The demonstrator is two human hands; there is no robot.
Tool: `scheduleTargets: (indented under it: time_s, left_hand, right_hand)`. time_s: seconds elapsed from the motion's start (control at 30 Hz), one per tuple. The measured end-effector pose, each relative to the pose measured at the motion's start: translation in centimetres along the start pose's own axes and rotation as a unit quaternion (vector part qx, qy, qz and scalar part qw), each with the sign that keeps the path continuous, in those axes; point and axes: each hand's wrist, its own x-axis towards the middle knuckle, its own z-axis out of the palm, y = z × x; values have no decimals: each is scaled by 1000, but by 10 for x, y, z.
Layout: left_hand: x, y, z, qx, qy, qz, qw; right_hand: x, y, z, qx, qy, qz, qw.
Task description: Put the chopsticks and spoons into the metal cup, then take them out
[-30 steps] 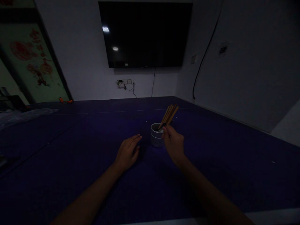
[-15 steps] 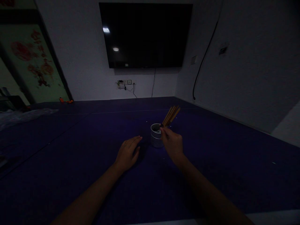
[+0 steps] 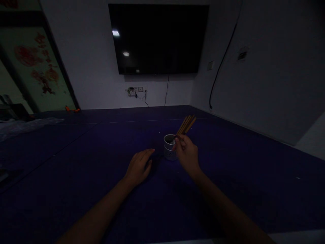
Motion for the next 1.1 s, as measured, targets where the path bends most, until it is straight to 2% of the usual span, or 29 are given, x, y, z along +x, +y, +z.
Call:
scheduleTargets:
  time_s: [0.13, 0.23, 0.5, 0.87, 1.1]
  left_hand:
    - [0, 0, 0, -4, -6, -6, 1000]
    - [-1, 1, 0, -8, -9, -13, 1000]
    - [0, 1, -2, -9, -12, -10, 1000]
    - [-1, 1, -1, -10, -11, -8, 1000]
    - [0, 2, -2, -15, -30, -19, 999]
  right_hand:
    - [0, -4, 1, 79, 8, 21, 997]
    - [0, -5, 1, 100, 14, 22, 995]
    - [-1, -2, -3, -3, 37, 1, 999]
    - [-2, -4, -7, -112, 2, -4, 994]
    - [-1, -8, -8, -48, 27, -7, 998]
